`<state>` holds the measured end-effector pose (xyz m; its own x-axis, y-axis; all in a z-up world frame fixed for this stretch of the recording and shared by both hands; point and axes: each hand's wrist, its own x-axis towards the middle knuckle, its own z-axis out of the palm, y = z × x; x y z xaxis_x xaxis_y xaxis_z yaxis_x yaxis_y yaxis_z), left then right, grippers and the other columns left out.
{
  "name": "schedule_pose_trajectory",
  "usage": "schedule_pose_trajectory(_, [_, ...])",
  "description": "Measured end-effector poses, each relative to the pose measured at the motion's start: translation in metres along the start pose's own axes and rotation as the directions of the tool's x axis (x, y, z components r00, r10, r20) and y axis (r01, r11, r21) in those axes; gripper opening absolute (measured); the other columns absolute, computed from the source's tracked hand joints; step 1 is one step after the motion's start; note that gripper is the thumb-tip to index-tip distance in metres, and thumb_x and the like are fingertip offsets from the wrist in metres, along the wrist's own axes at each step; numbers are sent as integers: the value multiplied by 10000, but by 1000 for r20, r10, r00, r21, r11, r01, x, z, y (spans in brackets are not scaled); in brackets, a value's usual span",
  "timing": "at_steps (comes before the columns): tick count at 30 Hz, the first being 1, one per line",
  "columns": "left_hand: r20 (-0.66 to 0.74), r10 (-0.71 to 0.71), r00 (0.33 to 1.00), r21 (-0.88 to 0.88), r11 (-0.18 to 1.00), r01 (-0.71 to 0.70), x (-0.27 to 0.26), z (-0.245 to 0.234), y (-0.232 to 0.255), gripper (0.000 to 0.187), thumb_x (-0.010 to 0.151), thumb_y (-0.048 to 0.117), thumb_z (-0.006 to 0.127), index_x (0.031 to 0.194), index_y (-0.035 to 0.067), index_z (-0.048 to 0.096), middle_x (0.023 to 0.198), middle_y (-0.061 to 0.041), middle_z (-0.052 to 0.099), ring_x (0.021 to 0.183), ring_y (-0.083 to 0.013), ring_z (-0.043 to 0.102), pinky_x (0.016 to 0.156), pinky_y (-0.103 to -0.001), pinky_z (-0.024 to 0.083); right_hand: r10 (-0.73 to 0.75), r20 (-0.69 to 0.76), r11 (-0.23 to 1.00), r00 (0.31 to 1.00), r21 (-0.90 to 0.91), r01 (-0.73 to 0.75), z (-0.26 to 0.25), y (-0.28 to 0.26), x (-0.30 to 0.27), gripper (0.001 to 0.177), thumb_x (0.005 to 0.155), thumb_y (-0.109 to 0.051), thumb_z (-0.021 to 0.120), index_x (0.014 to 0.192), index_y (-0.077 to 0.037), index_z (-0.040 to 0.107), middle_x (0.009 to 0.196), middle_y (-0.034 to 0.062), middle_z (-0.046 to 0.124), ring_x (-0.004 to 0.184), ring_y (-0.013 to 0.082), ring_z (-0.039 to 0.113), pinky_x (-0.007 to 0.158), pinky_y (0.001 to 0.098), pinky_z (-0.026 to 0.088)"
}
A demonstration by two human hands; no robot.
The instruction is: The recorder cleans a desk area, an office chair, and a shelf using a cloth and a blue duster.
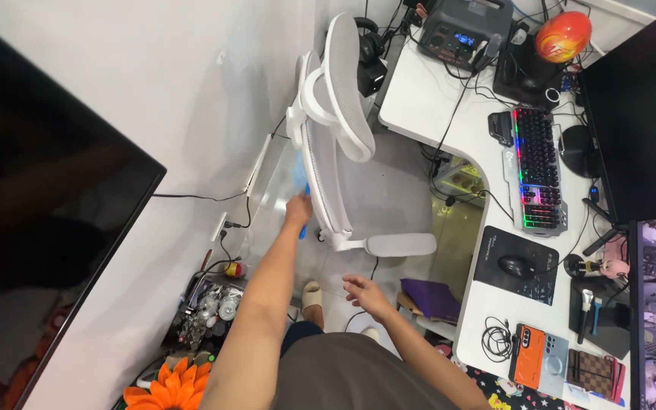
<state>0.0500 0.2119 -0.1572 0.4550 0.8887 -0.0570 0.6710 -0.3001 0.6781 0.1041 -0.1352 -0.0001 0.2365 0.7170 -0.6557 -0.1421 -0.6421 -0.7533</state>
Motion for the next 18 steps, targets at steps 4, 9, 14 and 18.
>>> schedule_pose_trajectory(4, [-91, -117, 989, -268, 959, 89, -31, -80, 79, 322, 1036, 221, 500, 1252, 59, 676, 1093, -292, 706, 1056, -466, 665, 920, -508, 514, 56, -18, 998, 998, 4, -56, -5, -3, -2, 433, 948, -308, 651, 1336, -116, 632, 1138, 32, 683, 906, 160, 667, 766, 328, 540])
schedule_pose_trajectory(9, [-54, -48, 997, -303, 953, 30, -57, -78, 91, 326, 955, 218, 535, 1190, 27, 654, 1028, -301, 699, 1017, -504, 630, 853, -538, 508, 98, -18, 995, 995, 24, -98, -8, 9, -5, 434, 944, -304, 644, 1339, -124, 640, 1121, 30, 691, 898, 161, 673, 763, 323, 545])
schedule_pose_trajectory(14, [48, -215, 975, 25, 977, 214, -85, 36, -30, 332, 996, 234, 514, 1019, -20, 725, 954, -299, 722, 958, -472, 697, 881, -523, 548, 57, -12, 998, 998, 18, -57, -12, 13, 16, 433, 944, -309, 648, 1333, -118, 646, 1129, 29, 698, 905, 150, 673, 764, 324, 554])
schedule_pose_trajectory(18, [246, -205, 947, 165, 972, 168, -162, 47, -29, 372, 950, 291, 541, 985, 5, 777, 1012, -269, 712, 971, -449, 689, 861, -535, 535, 65, 28, 998, 998, 16, -65, -10, 16, 5, 428, 940, -300, 643, 1325, -113, 642, 1139, 33, 689, 910, 174, 671, 755, 330, 548])
